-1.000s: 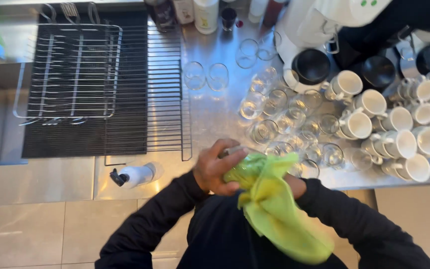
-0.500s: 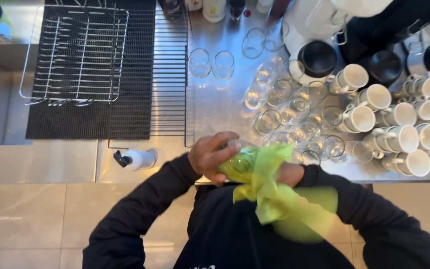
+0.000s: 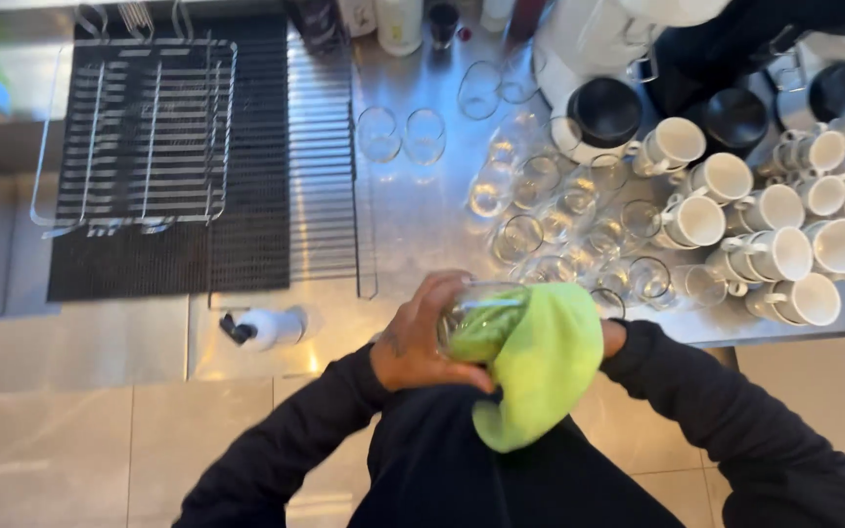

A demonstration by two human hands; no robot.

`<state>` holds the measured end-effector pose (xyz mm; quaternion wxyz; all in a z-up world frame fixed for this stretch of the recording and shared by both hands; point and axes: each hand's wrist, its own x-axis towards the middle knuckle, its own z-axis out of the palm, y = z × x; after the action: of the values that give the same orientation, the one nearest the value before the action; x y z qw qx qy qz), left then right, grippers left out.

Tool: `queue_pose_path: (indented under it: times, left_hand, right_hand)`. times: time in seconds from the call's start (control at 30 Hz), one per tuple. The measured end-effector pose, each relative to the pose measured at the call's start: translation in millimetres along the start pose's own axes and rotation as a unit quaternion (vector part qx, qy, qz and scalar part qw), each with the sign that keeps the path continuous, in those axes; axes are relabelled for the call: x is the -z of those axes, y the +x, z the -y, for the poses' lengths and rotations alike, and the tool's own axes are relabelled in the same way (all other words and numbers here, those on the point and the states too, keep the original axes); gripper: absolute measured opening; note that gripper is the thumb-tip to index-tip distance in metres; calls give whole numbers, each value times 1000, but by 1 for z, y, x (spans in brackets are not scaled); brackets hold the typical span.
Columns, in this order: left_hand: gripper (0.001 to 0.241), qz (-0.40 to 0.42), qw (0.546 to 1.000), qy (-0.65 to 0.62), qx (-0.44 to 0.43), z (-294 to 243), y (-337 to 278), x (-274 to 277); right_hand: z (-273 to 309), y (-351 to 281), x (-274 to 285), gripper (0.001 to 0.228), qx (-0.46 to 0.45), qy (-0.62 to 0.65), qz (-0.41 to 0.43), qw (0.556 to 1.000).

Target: Wiping and cleaning glasses at a coffee shop counter.

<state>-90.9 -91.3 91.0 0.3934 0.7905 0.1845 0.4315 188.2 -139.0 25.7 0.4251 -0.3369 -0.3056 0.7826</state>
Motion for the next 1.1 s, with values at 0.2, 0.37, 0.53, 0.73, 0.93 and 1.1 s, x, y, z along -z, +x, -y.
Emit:
queue_pose_path:
  times: [0.2,0.37,0.53,0.73,0.93,1.1]
  left_hand:
    - [81,-114,944,-250,184,8,-5,-5]
    - [77,-144,803,-485,315,34,-16,-30]
    - [88,-73,956,-258,118,-27,22,-10]
    - [97,-11,955,288,-64,10,13,3]
    - [68,-37,975,-96,196,24,2,-16]
    - [61,-49,978,-94,180,14,7,-13]
  right_hand:
    - [-2,-5,19,57,230,-524,-11,820]
    - [18,13,-15,65,225,-523,-44,821]
    - [23,7,-49,73,211,-512,-109,826]
    - [-18,2,9,66,173,-444,-60,877]
    - [63,12,-76,66,378,-645,44,663]
    - [74,24,-78,66,431,-722,93,533]
